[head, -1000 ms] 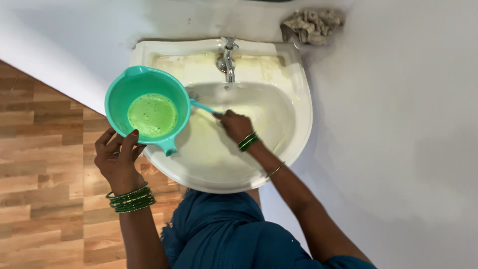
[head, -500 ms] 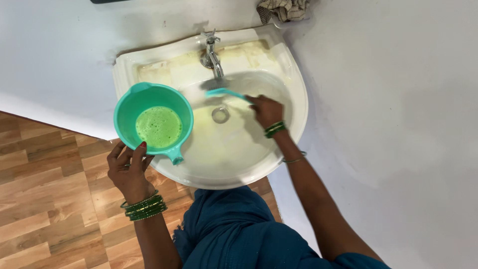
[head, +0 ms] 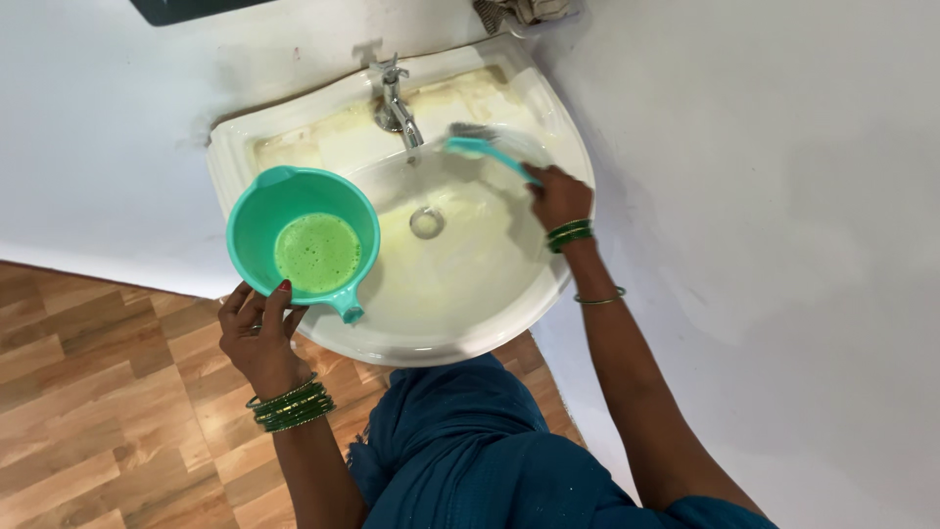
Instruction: The person scrubs a white bathroom sink using a green liquid detergent and a blue scrub brush. They then rinse the sink with water from the tap and wipe it dry with a cloth.
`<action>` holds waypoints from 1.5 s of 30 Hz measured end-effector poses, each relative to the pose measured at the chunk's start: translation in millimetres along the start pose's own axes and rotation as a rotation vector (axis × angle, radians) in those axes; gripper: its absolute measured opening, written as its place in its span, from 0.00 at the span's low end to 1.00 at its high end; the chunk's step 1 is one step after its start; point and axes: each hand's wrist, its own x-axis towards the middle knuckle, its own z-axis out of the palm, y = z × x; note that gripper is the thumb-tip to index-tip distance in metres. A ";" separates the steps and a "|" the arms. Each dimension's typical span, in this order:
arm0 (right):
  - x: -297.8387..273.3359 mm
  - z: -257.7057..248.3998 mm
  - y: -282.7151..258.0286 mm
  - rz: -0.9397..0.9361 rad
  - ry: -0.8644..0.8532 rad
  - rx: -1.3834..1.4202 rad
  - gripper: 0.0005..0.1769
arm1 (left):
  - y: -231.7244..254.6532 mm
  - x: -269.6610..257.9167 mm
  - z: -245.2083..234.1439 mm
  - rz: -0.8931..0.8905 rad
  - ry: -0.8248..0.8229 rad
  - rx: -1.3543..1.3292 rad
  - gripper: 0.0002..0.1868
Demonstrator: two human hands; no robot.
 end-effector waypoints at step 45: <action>-86.0 62.1 -188.0 -0.044 -0.602 0.618 0.28 | 62.3 24.1 7.1 0.204 0.030 -0.063 0.07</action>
